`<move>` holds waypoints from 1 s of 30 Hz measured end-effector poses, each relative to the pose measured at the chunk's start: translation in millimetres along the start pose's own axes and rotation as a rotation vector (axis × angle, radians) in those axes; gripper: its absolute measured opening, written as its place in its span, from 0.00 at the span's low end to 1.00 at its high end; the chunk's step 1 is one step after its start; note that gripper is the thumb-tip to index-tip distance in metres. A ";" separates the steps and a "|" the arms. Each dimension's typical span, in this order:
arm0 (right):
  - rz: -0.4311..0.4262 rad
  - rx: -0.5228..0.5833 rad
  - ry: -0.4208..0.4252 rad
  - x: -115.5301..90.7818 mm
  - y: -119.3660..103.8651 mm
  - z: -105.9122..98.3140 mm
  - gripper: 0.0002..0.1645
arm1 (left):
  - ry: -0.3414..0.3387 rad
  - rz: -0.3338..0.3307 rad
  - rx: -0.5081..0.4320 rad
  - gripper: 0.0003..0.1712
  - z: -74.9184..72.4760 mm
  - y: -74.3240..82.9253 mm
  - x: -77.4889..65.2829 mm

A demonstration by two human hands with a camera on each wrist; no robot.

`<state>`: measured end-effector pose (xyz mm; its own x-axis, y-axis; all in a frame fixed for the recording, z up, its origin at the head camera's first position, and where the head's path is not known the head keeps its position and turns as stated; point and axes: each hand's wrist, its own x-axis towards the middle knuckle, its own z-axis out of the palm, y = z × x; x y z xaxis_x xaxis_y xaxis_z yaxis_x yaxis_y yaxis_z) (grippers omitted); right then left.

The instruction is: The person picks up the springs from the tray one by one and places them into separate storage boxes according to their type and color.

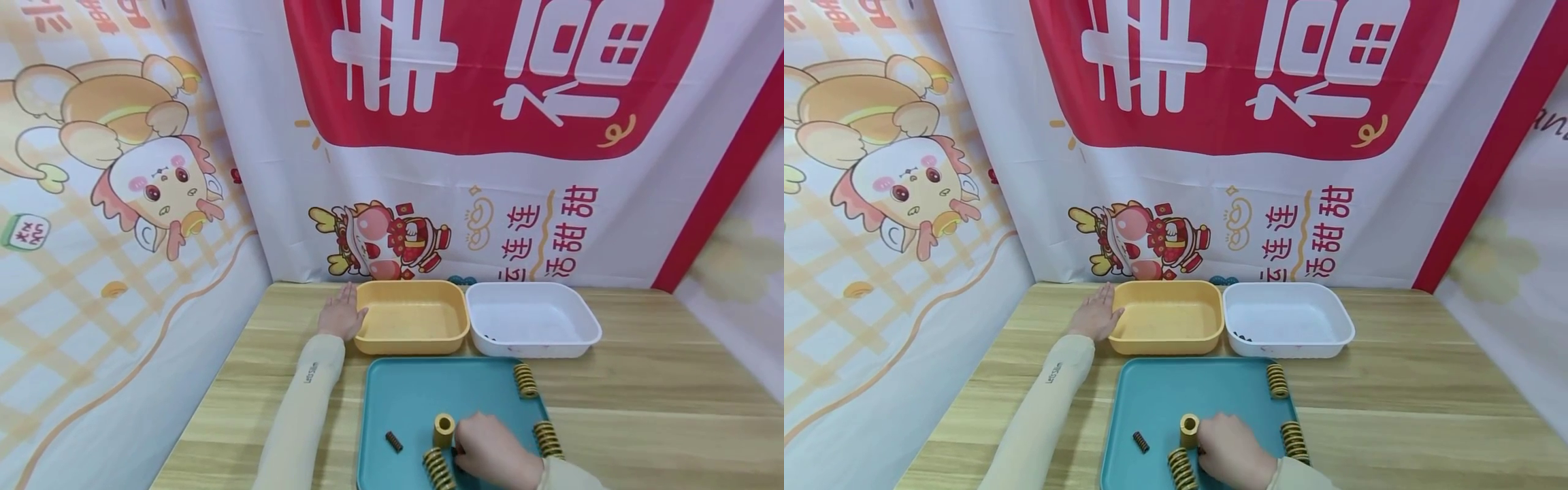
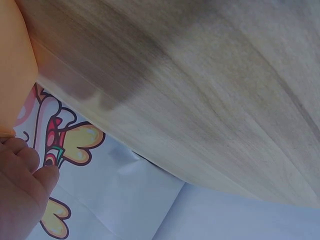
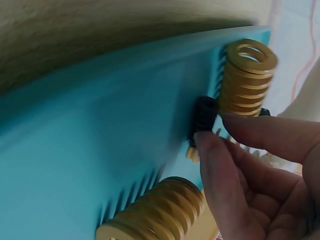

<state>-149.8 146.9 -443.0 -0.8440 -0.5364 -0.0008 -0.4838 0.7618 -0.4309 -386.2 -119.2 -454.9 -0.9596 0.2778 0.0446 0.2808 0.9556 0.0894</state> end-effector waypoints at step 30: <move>-0.017 -0.027 0.005 7.2 7.0 4.3 0.23 | 0.001 0.000 -0.002 0.38 0.9 0.5 1.2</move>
<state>-158.2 146.8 -449.9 -0.8368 -0.5475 0.0105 -0.5038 0.7623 -0.4064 -387.2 -118.3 -455.7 -0.9597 0.2774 0.0454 0.2805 0.9555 0.0911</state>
